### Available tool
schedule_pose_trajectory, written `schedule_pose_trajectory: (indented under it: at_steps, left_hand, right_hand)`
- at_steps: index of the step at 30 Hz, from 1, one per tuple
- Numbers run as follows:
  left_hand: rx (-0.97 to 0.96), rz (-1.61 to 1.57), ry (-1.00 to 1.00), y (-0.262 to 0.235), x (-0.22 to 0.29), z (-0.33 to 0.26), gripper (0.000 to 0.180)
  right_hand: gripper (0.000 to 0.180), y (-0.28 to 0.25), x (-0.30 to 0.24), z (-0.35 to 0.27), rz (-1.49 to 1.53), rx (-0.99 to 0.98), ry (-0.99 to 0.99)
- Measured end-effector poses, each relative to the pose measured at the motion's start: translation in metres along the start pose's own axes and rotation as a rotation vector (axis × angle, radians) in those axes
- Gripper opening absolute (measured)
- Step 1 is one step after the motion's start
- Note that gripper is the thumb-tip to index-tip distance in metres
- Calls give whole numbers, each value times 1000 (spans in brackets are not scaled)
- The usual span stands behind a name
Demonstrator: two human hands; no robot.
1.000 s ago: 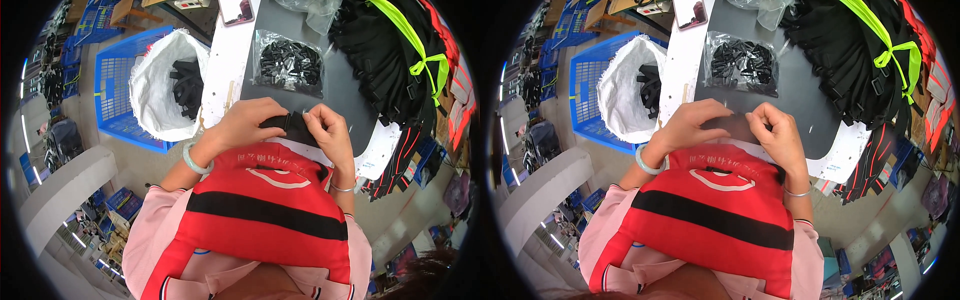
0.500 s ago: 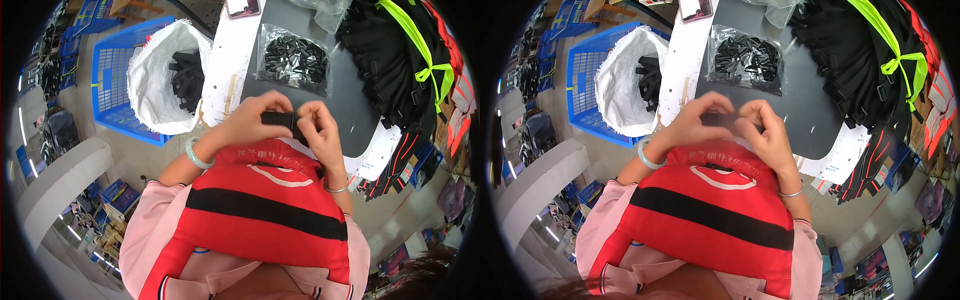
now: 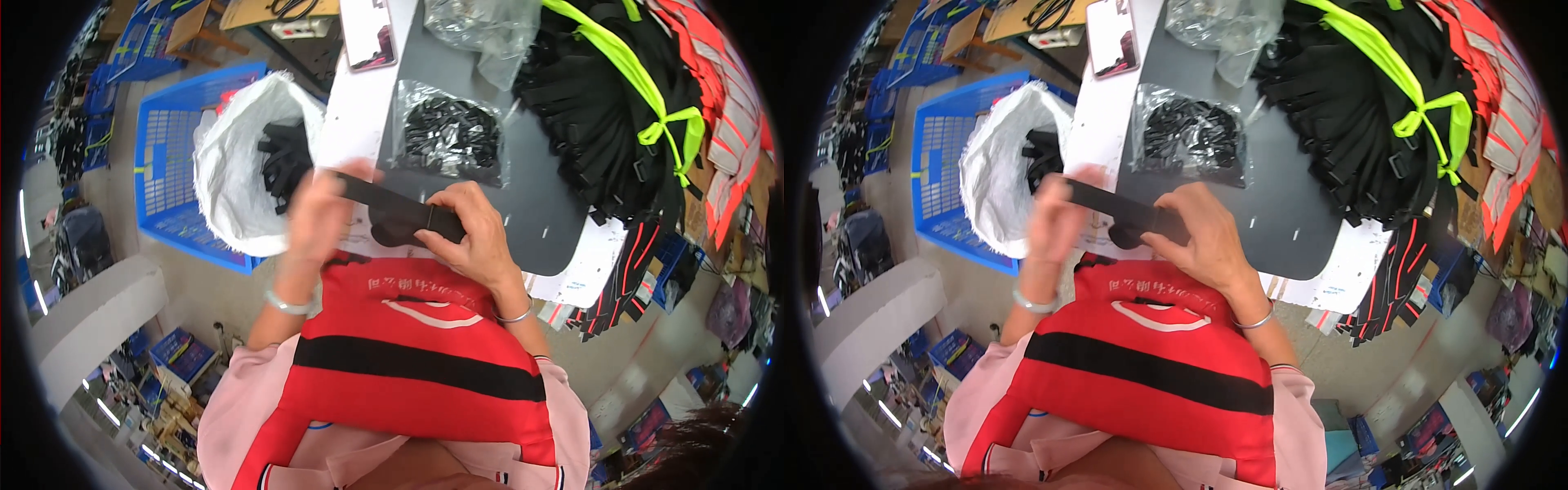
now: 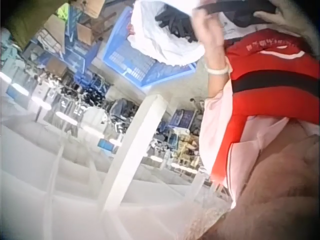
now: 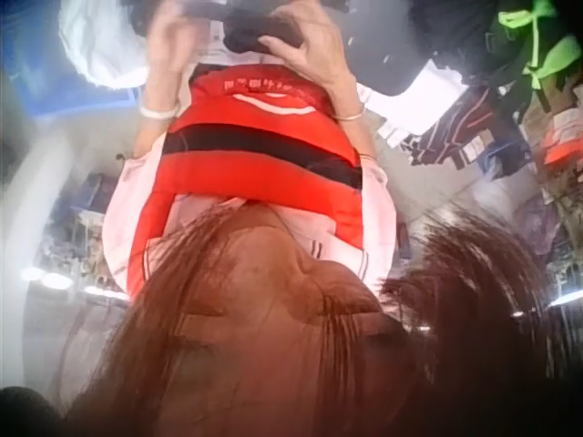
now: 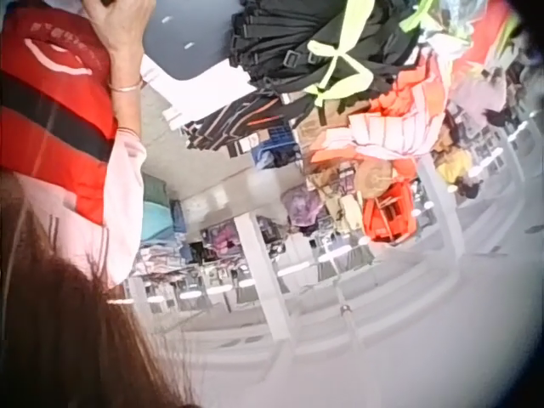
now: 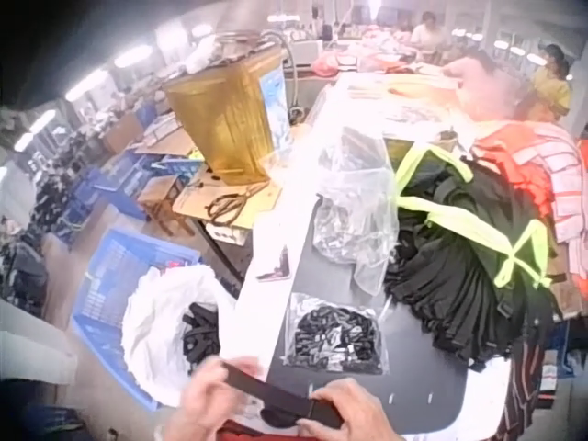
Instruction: Assembling plastic buckles onto black nylon straps in a factory setting.
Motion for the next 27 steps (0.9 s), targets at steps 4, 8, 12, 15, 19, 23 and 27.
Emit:
schedule_pose_trajectory:
  at_steps: [4, 8, 12, 15, 19, 23, 27]
  left_hand:
    - [215, -219, 373, -78, 133, -25, 20]
    - [106, -66, 561, -77, 212, -76, 17]
    - [564, 357, 676, -92, 207, -78, 20]
    - [735, 997, 429, -100, 153, -37, 14]
    - [520, 1575, 460, -70, 90, -4, 15]
    - [240, 1409, 477, -9, 54, 32, 12]
    - [-60, 1370, 474, 73, 20, 59, 12]
  right_hand:
    - [33, -24, 26, -6, 36, 132, 67]
    - [38, -45, 52, 6, 141, 275, 286]
    - [40, -75, 87, 37, 77, 426, 420]
    - [42, -90, 106, 52, -295, 417, 376]
    - [42, -87, 103, 64, -619, 326, 380]
    - [43, -83, 117, 52, -572, 393, 311]
    - [40, -81, 99, 60, -520, 439, 328]
Point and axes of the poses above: each hand's wrist, its own z-axis towards the middle knuckle, its own y-axis out of the palm, x = y × z, the point moved 4 cm from there along z, towards the middle knuckle, and after that the axes turned 6 degrees about -y, right-handed, at the moved point
